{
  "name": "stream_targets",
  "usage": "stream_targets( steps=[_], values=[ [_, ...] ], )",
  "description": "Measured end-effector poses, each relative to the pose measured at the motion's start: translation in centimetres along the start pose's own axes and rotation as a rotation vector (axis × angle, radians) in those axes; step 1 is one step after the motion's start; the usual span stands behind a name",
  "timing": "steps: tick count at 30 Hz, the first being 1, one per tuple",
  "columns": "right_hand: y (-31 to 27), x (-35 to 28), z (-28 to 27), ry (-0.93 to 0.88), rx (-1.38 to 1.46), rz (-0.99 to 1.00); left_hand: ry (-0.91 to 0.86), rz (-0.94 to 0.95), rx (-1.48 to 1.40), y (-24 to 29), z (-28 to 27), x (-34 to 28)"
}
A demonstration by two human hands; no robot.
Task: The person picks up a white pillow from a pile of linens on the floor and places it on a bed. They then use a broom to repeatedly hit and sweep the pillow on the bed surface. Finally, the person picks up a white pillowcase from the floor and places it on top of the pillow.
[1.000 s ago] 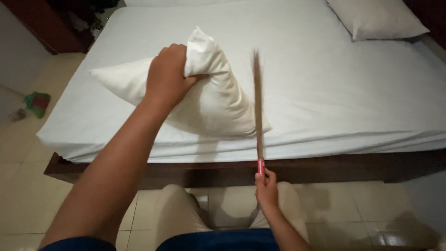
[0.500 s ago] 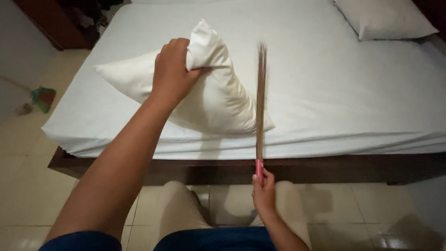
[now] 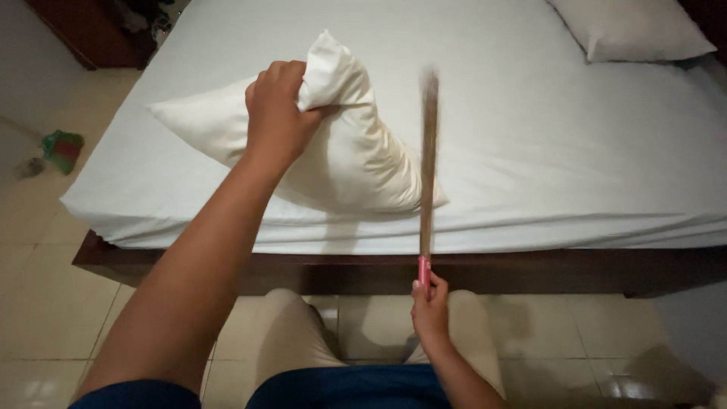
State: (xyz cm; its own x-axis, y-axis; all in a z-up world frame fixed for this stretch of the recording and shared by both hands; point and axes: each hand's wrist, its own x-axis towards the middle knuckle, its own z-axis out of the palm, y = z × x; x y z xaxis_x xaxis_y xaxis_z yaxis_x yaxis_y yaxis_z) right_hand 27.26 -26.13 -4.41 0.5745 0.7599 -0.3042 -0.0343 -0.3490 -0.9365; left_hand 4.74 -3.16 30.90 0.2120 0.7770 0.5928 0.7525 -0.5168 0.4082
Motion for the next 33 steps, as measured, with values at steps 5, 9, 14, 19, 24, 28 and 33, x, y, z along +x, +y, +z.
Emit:
stream_targets(
  steps=[5, 9, 14, 19, 24, 28, 33],
  values=[
    [-4.0, -3.7, 0.0, -0.171, 0.22, -0.304, 0.169, 0.121, 0.084, -1.2, 1.5, -0.3],
    [-2.2, -2.6, 0.8, -0.19, 0.173, -0.478, 0.018, -0.304, 0.214, -0.3, 0.4, -1.7],
    [-1.3, -1.6, 0.5, -0.142, 0.174, -0.127, 1.07, -1.181, -1.591, -0.7, -0.7, -4.2],
    [-1.0, -1.2, -0.2, -0.153, -0.014, -0.163, 0.727, -1.231, -1.592, -6.1, -5.4, -6.4],
    [1.0, 0.0, 0.4, -0.146, -0.002, -0.221, 0.283, -1.493, -1.199, -10.9, -7.5, -4.4],
    [3.5, 1.0, 0.2, -0.145, -0.005, -0.35, 0.073, -1.231, -0.917, -11.2, -6.5, -2.3],
    [0.6, -0.2, 0.0, -0.11, 0.076, -0.4, -0.12, -0.875, -0.597, -11.2, -5.2, 3.7]
  ],
)
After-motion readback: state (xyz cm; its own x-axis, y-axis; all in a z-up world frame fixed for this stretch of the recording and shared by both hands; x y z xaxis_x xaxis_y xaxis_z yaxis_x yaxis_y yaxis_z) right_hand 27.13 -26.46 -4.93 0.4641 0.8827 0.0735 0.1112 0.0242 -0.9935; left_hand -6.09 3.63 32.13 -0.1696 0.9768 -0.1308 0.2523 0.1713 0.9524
